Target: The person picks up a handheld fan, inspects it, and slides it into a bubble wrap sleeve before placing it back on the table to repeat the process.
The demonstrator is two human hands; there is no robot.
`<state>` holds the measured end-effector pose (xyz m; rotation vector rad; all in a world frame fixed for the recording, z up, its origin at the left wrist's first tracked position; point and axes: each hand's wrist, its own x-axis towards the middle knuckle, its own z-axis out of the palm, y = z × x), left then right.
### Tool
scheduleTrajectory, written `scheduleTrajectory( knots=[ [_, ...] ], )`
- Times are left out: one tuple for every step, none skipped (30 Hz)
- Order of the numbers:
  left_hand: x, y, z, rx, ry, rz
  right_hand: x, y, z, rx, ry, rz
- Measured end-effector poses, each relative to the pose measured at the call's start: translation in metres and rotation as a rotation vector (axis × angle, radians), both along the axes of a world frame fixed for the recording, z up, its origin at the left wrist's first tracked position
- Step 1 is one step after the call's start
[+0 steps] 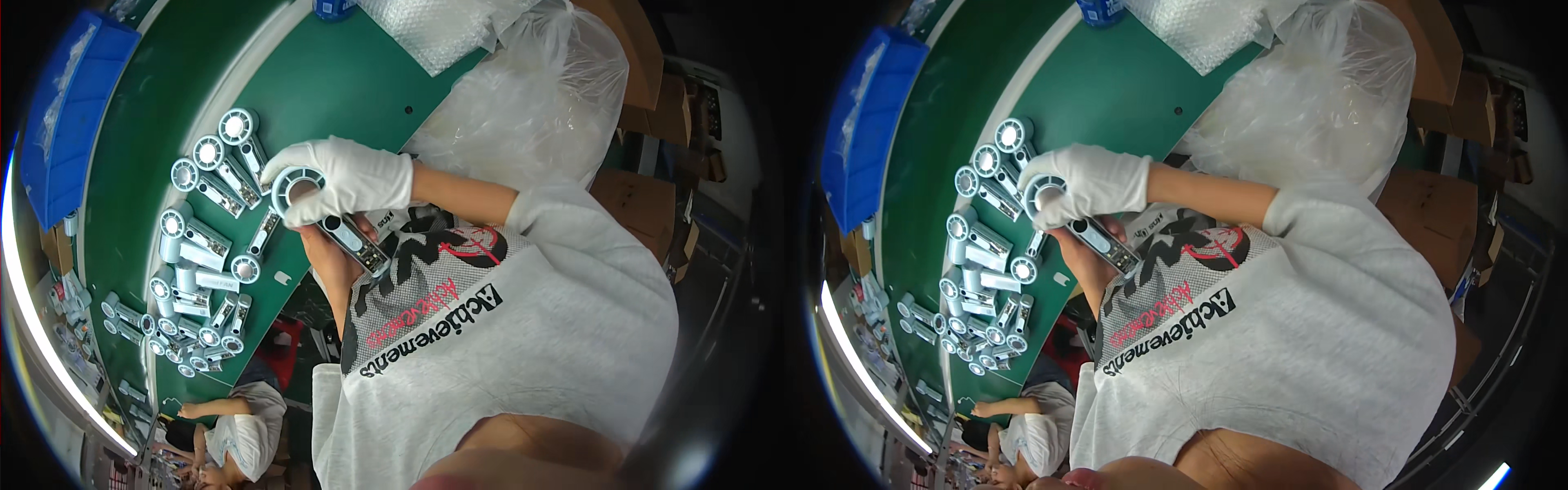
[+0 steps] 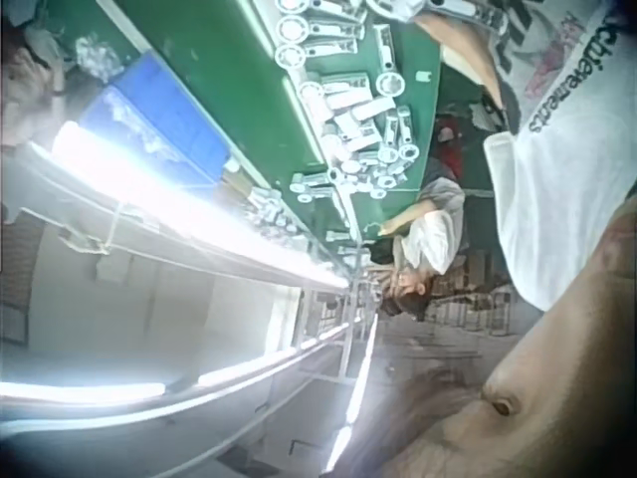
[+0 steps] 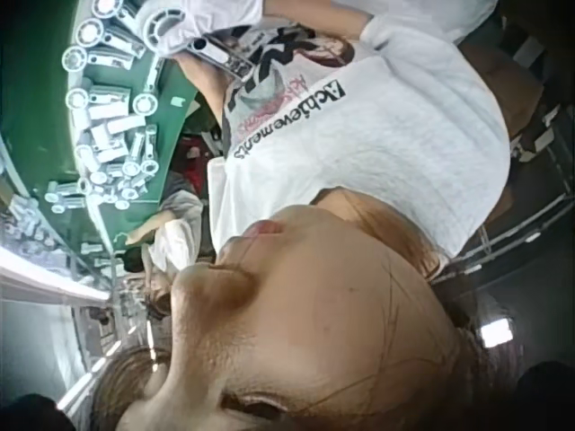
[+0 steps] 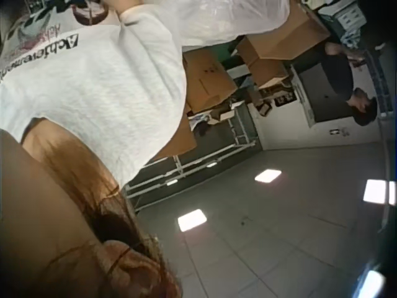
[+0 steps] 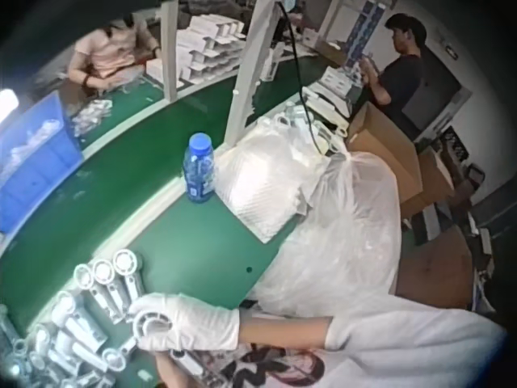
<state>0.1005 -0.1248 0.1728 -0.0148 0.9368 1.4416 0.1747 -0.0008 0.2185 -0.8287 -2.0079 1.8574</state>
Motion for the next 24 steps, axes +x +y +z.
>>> scheduleTrajectory(
  knots=[
    [0.003,0.003,0.008,0.008,-0.012,-0.027,-0.001,0.003,-0.006,-0.011,0.004,0.000],
    [0.005,0.006,0.013,0.017,-0.024,-0.055,-0.002,0.008,-0.014,-0.177,0.129,0.000],
    [0.007,0.008,0.016,0.008,-0.020,-0.059,-0.001,0.012,-0.020,-0.340,0.255,-0.003],
    [0.011,0.008,0.020,-0.016,-0.056,-0.057,-0.001,0.014,-0.021,-0.507,0.380,0.000],
    [0.013,0.009,0.024,-0.038,-0.092,-0.056,0.001,0.012,-0.018,-0.517,0.383,0.001],
    [0.015,0.010,0.026,-0.060,-0.129,-0.056,0.003,0.008,-0.014,-0.467,0.281,-0.016],
    [0.017,0.010,0.028,-0.068,-0.126,-0.055,0.005,0.005,-0.006,-0.415,0.180,-0.032],
    [0.018,0.011,0.029,-0.079,-0.126,-0.031,0.007,0.004,-0.003,-0.363,0.079,-0.046],
    [0.020,0.013,0.030,-0.087,-0.129,-0.014,0.010,0.005,-0.003,-0.367,0.080,-0.052],
    [0.021,0.014,0.032,-0.094,-0.131,0.005,0.013,0.008,-0.004,-0.445,0.151,-0.064],
    [0.021,0.014,0.034,-0.098,-0.128,0.002,0.016,0.011,-0.005,-0.522,0.223,-0.074],
    [0.020,0.014,0.036,-0.086,-0.129,-0.032,0.017,0.012,-0.005,-0.599,0.296,-0.083],
    [0.019,0.014,0.038,-0.073,-0.129,-0.064,0.017,0.012,-0.002,-0.600,0.301,-0.082],
    [0.018,0.014,0.038,-0.060,-0.128,-0.098,0.016,0.010,-0.001,-0.516,0.278,-0.088],
    [0.016,0.012,0.039,-0.060,-0.122,-0.099,0.015,0.008,0.000,-0.431,0.255,-0.093],
    [0.014,0.010,0.041,-0.044,-0.025,-0.116,0.014,0.008,0.000,-0.345,0.232,-0.098],
    [0.012,0.007,0.043,-0.027,0.072,-0.132,0.014,0.009,-0.004,-0.342,0.239,-0.099],
    [0.010,0.007,0.044,-0.009,0.169,-0.149,0.014,0.013,-0.013,-0.498,0.381,-0.127],
    [0.010,0.007,0.047,-0.009,0.174,-0.147,0.013,0.016,-0.016,-0.658,0.522,-0.151],
    [0.010,0.009,0.052,-0.009,0.299,-0.163,0.012,0.018,-0.016,-0.818,0.661,-0.175],
    [0.011,0.011,0.057,-0.008,0.422,-0.178,0.013,0.017,-0.016,-0.819,0.663,-0.173],
    [0.012,0.012,0.061,-0.008,0.545,-0.193,0.016,0.015,-0.015,-0.614,0.604,-0.167],
    [0.013,0.015,0.065,-0.009,0.546,-0.192,0.019,0.013,-0.012,-0.410,0.540,-0.161],
    [0.013,0.018,0.069,-0.005,0.682,-0.195,0.018,0.012,-0.007,-0.207,0.476,-0.153]
  ],
)
